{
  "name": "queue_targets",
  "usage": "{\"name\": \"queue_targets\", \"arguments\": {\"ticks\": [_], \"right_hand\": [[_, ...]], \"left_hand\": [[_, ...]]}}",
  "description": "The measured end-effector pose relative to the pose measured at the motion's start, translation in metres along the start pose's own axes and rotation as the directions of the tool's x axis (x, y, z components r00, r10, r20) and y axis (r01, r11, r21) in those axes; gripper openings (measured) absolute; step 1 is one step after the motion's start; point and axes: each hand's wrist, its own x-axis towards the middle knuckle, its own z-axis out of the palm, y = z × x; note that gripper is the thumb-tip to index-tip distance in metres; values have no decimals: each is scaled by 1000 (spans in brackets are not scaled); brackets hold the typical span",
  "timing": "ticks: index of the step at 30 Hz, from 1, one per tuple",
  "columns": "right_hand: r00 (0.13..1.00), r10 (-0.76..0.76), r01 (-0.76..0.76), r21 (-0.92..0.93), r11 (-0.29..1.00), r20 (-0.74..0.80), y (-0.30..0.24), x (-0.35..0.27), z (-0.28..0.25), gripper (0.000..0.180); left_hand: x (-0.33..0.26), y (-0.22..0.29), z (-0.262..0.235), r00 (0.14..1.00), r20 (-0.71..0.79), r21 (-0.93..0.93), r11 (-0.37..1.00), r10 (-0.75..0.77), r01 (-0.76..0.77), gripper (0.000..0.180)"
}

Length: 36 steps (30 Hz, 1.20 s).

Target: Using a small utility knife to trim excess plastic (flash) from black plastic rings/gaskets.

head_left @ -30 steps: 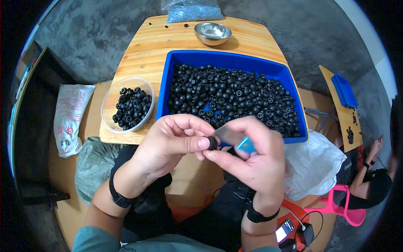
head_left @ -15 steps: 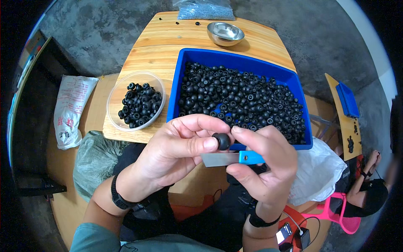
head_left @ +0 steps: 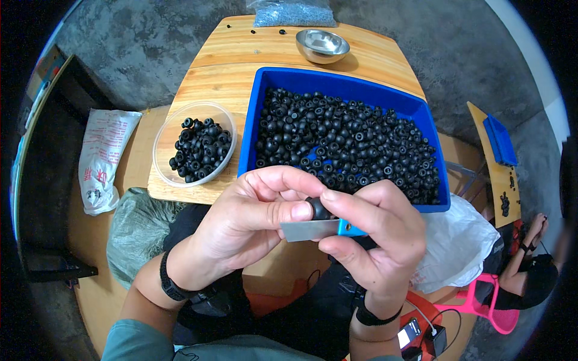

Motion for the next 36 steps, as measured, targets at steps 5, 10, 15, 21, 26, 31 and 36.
{"name": "queue_targets", "arguments": {"ticks": [5, 10, 15, 21, 26, 31, 36], "right_hand": [[1000, 11, -11, 7, 1000, 0, -3, 0, 0, 39], [1000, 5, -5, 2, 1000, -2, -5, 0, 0, 39], [1000, 28, -28, 2, 1000, 4, -5, 0, 0, 40], [999, 48, -48, -5, 999, 20, -7, 0, -1, 40], [998, 50, -49, -24, 999, 38, -11, 1, -3, 40], [999, 40, -39, -43, 998, 30, -11, 1, -3, 41], [998, 40, -39, -43, 998, 42, -11, 1, -3, 41]], "left_hand": [[-2, 1, 1, 1000, -14, 12, 1000, -11, 11, 20], [-2, 2, 2, 1000, -13, 7, 1000, -13, 13, 19], [-3, 2, 2, 1000, -13, 0, 1000, -10, 10, 19], [-4, 2, 2, 999, -31, 12, 1000, 10, -10, 19], [-5, 1, 3, 999, -36, 25, 1000, 18, -17, 19], [-5, 0, 6, 999, -44, 14, 1000, 19, -19, 18], [-6, 1, 6, 998, -50, 30, 999, 24, -22, 17]]}}
